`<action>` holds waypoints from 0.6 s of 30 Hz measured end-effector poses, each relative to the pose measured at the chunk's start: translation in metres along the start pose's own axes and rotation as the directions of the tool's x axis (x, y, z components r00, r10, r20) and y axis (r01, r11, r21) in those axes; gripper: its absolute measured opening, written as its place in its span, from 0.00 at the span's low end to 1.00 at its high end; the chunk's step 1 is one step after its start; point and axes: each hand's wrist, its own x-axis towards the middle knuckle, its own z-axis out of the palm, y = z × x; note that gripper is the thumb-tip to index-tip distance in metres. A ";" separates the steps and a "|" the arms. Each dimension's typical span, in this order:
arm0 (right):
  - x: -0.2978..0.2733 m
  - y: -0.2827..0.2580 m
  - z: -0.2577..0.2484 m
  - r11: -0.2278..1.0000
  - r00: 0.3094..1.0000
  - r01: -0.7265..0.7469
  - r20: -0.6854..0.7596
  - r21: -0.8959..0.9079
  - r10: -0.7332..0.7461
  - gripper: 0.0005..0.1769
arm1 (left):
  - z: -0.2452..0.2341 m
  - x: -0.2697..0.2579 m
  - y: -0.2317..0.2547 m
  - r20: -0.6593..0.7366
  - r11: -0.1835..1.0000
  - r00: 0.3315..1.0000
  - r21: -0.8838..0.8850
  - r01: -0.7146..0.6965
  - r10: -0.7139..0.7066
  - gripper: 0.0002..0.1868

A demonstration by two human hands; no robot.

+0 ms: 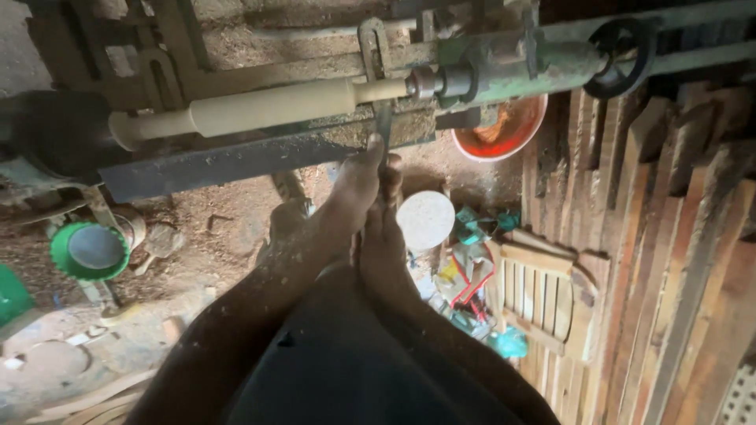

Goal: Using a lathe and chisels to shape a piece of wood into a handle or spindle.

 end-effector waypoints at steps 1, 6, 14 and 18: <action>0.012 0.017 0.002 0.982 0.999 -0.028 -0.029 0.184 0.033 0.29 | 0.000 0.001 -0.003 -0.001 0.997 0.998 -0.045 -0.066 0.066 0.30; 0.046 0.045 -0.032 0.034 0.188 0.718 0.146 -0.695 -0.971 0.26 | 0.015 0.002 -0.005 -0.067 0.988 0.991 -0.099 -0.119 0.112 0.30; 0.052 0.014 -0.100 0.874 0.986 0.043 0.162 -0.485 0.041 0.32 | 0.051 0.023 -0.026 -0.294 0.907 0.916 -0.241 -0.346 0.272 0.29; 0.107 0.044 -0.149 -0.223 0.180 0.783 0.554 -0.581 -0.813 0.25 | 0.074 0.024 -0.023 -0.383 0.824 0.851 -0.297 -0.482 0.360 0.24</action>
